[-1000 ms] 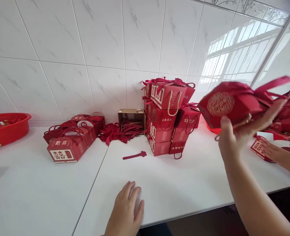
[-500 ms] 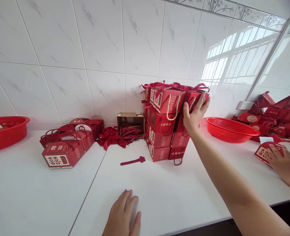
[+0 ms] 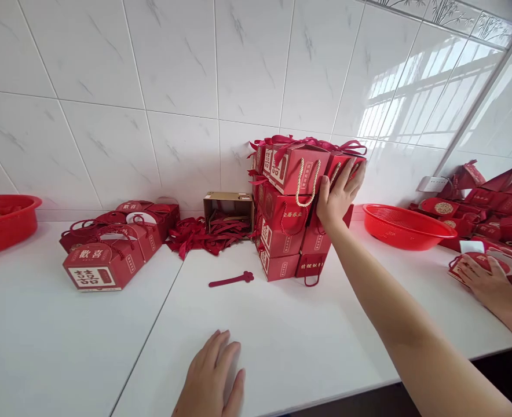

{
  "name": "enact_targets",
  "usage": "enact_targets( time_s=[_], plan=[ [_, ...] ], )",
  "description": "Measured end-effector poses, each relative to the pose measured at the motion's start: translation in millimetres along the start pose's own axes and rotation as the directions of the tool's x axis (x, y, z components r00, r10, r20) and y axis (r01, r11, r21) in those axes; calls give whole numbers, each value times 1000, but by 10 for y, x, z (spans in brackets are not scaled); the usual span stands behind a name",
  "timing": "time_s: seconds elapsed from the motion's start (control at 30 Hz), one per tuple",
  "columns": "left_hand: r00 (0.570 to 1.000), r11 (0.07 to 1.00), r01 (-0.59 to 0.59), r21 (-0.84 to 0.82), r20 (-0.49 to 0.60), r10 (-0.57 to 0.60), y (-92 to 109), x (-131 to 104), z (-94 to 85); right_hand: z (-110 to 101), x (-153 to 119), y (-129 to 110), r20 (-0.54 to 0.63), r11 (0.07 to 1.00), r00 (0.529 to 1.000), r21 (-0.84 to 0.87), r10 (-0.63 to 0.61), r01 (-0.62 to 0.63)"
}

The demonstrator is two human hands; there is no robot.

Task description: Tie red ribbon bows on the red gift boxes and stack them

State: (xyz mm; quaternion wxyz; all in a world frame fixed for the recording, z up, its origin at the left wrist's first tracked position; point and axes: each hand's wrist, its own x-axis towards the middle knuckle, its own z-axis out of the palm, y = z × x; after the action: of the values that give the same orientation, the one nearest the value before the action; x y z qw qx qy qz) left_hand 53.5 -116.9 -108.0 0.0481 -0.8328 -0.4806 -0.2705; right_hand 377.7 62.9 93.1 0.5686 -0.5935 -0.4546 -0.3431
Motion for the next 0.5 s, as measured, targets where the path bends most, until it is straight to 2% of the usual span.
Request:
enact_targets(
  time_s=[0.27, 0.5],
  plan=[
    [998, 997, 53, -63, 28, -51, 2, -30, 9, -70, -14, -11, 53, 1000, 999, -5, 1, -1],
    [984, 977, 162, -135, -51, -171, 106, -39, 55, -232, -113, -92, 102, 998, 993, 7, 60, -61]
  ],
)
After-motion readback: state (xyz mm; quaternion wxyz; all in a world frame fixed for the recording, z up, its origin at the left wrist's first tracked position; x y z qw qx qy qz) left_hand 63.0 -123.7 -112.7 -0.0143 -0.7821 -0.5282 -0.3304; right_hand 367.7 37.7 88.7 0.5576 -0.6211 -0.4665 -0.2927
